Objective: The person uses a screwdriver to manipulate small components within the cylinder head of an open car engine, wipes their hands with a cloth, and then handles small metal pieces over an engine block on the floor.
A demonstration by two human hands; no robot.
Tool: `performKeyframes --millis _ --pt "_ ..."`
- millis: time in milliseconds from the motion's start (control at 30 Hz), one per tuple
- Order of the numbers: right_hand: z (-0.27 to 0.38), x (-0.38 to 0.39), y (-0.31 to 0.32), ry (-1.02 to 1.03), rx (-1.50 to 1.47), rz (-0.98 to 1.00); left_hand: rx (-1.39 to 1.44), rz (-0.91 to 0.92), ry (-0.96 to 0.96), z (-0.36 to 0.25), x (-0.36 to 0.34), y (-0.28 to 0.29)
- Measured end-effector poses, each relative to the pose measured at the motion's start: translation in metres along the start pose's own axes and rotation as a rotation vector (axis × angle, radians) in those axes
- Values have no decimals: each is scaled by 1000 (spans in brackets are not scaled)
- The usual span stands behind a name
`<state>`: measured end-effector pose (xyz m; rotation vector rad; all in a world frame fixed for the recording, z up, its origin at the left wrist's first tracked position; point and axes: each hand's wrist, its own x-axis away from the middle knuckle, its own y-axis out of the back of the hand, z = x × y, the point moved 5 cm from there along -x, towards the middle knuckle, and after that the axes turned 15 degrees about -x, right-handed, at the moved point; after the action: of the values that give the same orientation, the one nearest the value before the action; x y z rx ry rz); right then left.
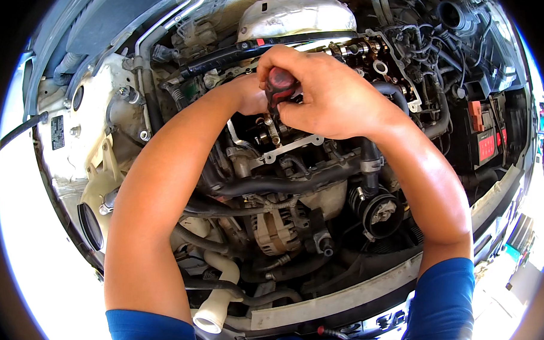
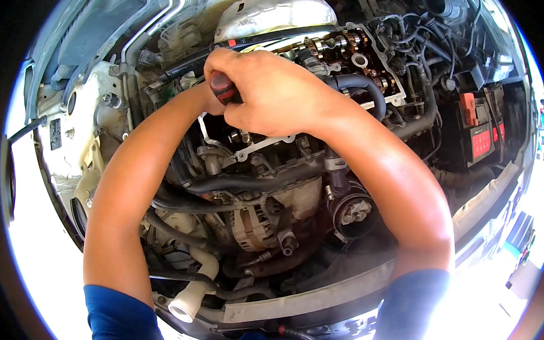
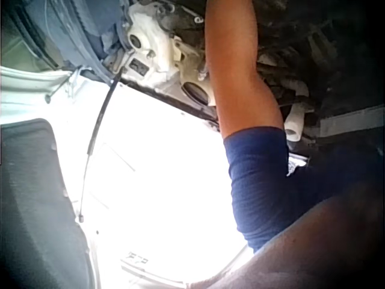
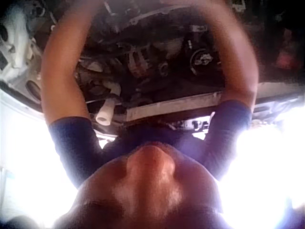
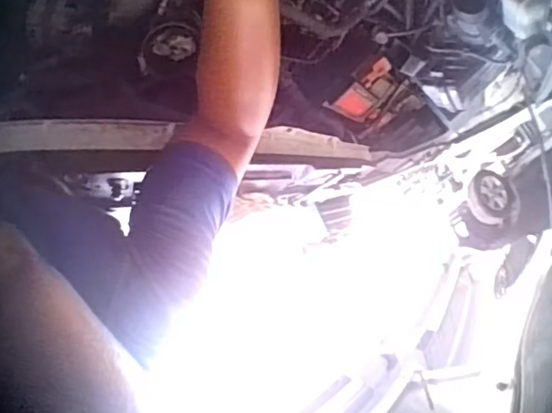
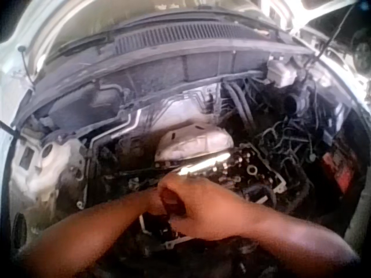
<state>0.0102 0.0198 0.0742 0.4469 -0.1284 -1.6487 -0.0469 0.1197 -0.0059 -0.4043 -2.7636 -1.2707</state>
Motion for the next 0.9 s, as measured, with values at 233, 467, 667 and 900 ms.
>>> performKeyframes --millis 233,467,667,900 --pt "-6 -26 -25 49 46 136 86 30 169 34 4 -13" --pt "-6 -46 -29 58 124 200 80 120 315 32 13 -20" --pt "-7 -34 -24 94 17 213 60 163 325 41 4 -29" --pt "-11 -31 -18 49 0 193 65 200 335 51 1 -35"
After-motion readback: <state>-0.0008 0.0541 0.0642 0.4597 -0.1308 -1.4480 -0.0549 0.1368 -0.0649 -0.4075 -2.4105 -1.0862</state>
